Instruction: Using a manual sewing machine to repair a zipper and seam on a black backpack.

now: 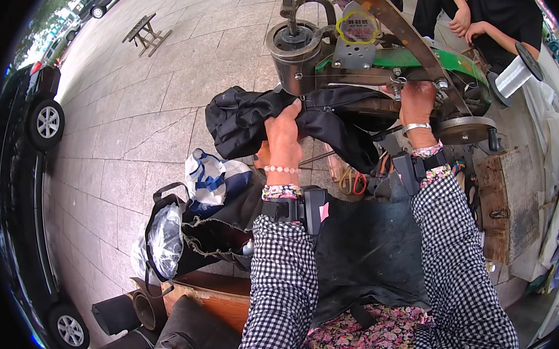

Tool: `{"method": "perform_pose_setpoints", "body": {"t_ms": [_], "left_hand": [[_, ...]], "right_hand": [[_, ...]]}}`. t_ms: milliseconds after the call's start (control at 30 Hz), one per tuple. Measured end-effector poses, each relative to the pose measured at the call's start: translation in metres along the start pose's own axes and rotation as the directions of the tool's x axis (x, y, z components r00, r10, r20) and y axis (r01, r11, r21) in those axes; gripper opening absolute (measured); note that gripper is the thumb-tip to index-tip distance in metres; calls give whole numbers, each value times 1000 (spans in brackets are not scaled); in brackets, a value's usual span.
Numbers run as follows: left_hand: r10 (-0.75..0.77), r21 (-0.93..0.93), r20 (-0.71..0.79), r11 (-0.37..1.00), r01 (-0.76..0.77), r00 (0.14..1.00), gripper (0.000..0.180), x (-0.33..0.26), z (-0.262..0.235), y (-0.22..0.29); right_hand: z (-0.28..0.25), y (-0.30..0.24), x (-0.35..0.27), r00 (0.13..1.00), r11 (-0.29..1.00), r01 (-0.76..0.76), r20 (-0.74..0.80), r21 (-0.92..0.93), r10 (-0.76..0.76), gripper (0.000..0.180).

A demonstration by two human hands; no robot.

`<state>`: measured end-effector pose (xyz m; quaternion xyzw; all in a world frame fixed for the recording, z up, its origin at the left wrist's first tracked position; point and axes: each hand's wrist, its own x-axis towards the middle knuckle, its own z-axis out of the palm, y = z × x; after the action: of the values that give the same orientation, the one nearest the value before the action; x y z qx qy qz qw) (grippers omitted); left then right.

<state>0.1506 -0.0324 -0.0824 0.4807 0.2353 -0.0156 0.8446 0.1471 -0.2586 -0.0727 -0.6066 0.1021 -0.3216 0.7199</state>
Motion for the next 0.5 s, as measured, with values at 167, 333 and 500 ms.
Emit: {"method": "perform_pose_setpoints", "body": {"t_ms": [167, 333, 500], "left_hand": [[22, -29, 48, 999, -21, 999, 15, -2, -1, 2], [25, -13, 176, 1000, -23, 984, 18, -12, 4, 10], [13, -16, 212, 1000, -10, 977, 16, -10, -8, 14]], "right_hand": [[-9, -20, 0, 969, 928, -248, 91, 278, 232, 12], [-12, -43, -3, 914, 668, -399, 331, 628, 235, 6], [-42, -103, -69, 917, 859, -23, 330, -512, 221, 19]]}}
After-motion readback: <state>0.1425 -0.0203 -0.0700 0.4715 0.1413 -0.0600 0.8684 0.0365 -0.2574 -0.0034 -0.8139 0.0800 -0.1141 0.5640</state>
